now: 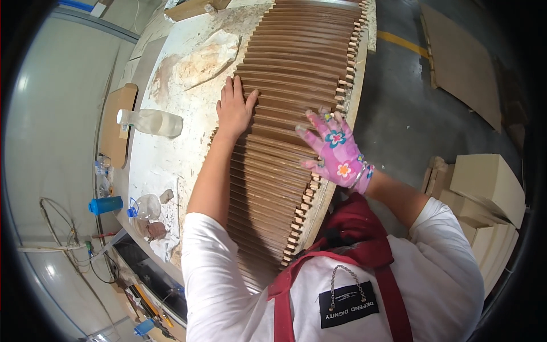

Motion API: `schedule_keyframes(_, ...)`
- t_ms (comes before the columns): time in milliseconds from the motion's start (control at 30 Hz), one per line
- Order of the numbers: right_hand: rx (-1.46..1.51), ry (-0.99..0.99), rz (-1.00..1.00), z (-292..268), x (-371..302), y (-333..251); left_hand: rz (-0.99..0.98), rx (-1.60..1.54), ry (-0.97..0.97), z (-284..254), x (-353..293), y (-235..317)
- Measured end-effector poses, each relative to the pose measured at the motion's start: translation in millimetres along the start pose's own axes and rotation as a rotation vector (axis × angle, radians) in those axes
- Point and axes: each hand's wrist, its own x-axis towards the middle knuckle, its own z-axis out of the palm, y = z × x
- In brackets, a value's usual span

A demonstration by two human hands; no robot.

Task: The person scrubs a large wooden slatted panel with a small abrasive block, then wipes the surface with a white cloth. They repeat this process across the panel, occasionally lifting and repositioning the wood to access different areas.

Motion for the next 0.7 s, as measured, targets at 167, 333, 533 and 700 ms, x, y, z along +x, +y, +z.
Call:
schedule_keyframes(167, 0.030, 0.063, -0.051, -21.1, 8.4, 6.4, 0.082, -0.051, 0.163, -0.4, 12.1, 5.3)
schedule_keyframes(333, -0.118, 0.115, 0.035, -17.7, 50.5, 45.3, 0.023, 0.036, -0.084, -1.5, 20.8, 35.6)
schedule_keyframes(533, -0.105, 0.142, 0.056, -11.8, 45.7, 59.3, 0.091, -0.197, 0.044, -4.4, 43.3, -8.0)
schedule_keyframes(700, 0.186, 0.417, 0.094, -4.1, 41.0, 67.2, -0.117, -0.466, -0.069, -4.2, 29.1, -31.8)
